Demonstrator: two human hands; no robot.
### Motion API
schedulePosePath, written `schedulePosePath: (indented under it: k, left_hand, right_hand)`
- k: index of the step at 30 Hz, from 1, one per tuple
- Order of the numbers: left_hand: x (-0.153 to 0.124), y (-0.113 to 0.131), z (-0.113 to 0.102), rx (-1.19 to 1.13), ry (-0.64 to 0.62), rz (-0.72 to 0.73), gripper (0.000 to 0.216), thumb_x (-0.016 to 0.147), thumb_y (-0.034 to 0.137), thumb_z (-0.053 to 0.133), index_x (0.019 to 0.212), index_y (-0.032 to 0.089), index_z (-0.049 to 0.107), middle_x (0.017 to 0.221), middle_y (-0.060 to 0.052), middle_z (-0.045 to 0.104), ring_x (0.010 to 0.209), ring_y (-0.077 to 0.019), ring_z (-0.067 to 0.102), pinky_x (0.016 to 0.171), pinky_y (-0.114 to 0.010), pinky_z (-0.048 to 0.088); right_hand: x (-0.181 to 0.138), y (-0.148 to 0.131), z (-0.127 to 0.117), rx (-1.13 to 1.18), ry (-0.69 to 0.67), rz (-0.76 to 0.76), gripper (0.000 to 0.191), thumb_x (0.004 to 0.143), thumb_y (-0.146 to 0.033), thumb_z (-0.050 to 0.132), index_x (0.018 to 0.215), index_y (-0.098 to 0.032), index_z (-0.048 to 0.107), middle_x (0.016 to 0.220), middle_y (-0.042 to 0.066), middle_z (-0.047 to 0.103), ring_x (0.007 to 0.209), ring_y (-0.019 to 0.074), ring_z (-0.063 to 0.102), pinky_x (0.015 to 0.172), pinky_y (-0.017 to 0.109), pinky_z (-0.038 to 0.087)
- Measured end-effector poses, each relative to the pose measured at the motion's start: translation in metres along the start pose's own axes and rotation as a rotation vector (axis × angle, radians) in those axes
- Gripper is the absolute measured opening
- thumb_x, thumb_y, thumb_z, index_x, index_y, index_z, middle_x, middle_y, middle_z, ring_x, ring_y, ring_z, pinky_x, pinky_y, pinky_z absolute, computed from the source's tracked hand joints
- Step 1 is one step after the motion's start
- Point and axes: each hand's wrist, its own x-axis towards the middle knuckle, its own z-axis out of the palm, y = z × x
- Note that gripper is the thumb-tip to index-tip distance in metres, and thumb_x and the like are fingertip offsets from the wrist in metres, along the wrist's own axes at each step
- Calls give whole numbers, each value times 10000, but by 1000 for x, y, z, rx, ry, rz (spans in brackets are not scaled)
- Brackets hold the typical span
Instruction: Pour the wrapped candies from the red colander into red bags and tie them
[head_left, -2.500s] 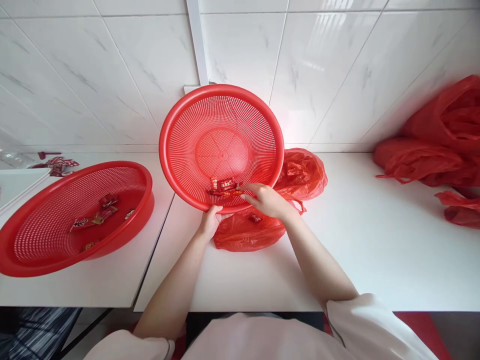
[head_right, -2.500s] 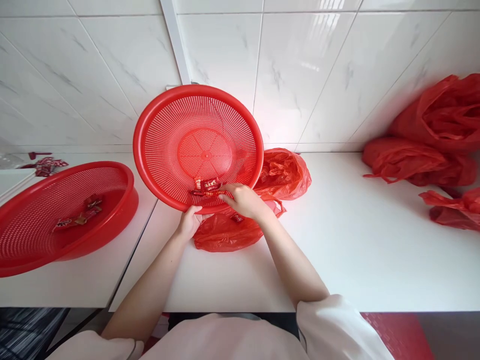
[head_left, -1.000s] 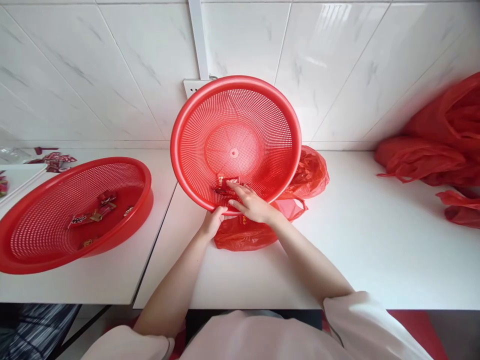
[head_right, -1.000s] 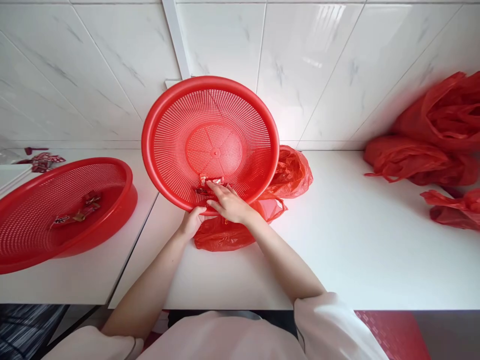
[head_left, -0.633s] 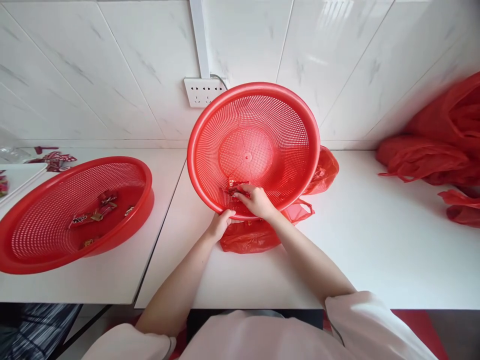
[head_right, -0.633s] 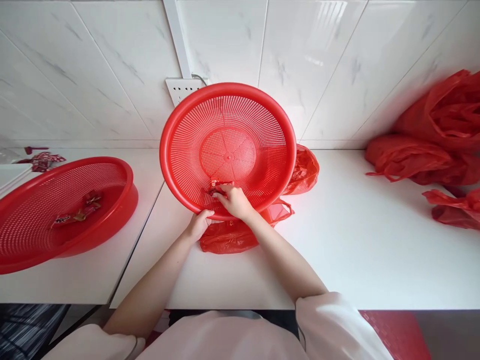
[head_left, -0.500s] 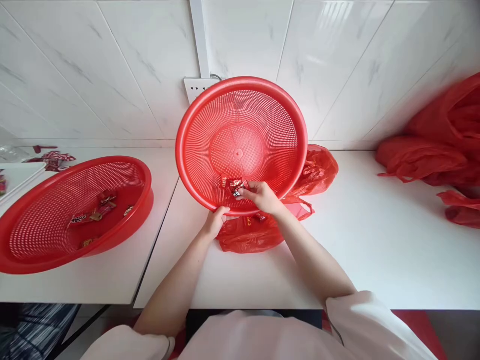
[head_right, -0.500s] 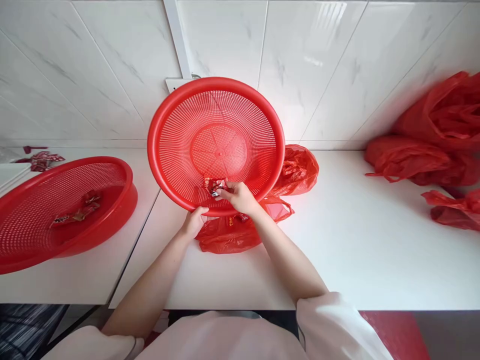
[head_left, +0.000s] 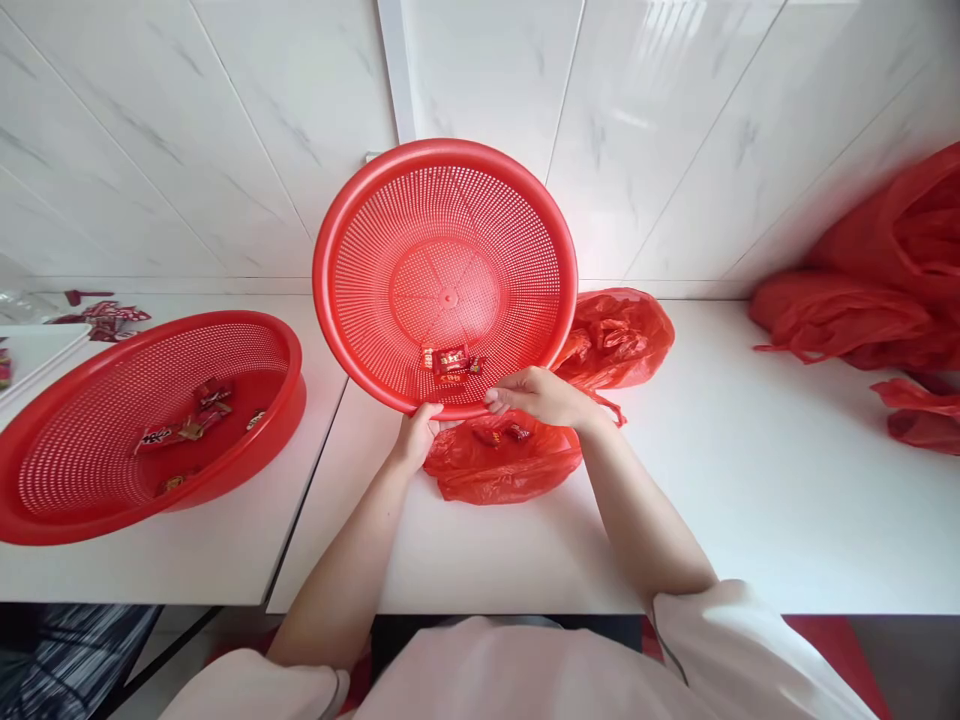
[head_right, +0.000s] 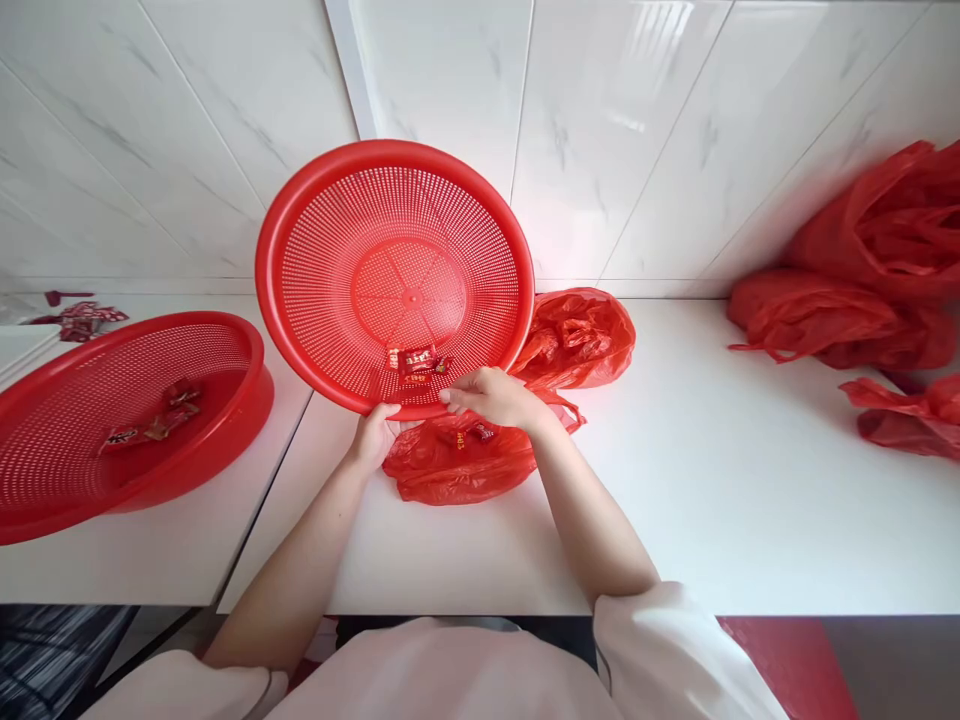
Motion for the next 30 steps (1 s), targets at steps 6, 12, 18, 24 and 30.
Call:
schedulePosePath:
  k: [6,12,18,24,30]
  left_hand:
    - [-3,-4,1,1,-36,-36,332,721,213,583,1029,127,670,1017,-98,718,1006,-277,662,769,-360,569]
    - [-1,-12,-2,35,-29,-64,371,699,200,603,1064,151,651,1038,-77,710,936,-258,673,747,-375,567]
    - [0,-11,-1,-11,0,-79,269,689,183,593,939,126,673,874,-60,722,780,-208,677,713,-352,565]
    - [2,-2,-2,-44,14,-67,296,689,216,585,942,90,676,960,-115,724,946,-272,674,830,-397,551]
    - [3,4,-3,-43,40,12,309,692,194,579,975,103,662,1014,-106,715,974,-272,666,853,-422,548]
  right_hand:
    - [8,4,13,-367,266,-95,372,963,-432,402,1011,-190,680,920,47,718,841,182,659,784,301,477]
    - [23,20,40,-564,122,-219,561,955,-485,396,1423,-175,402,1440,143,457,1353,277,389,1125,508,231]
    - [23,18,39,-430,42,-301,484,881,-434,574,1298,-188,555,1262,131,603,1129,249,582,973,403,441]
    - [17,9,26,-189,209,-212,282,906,-261,527,1131,-208,688,1038,42,722,919,182,668,850,292,493]
    - [15,19,16,41,193,-64,326,875,-315,546,1120,-168,702,893,31,737,771,174,674,726,278,523]
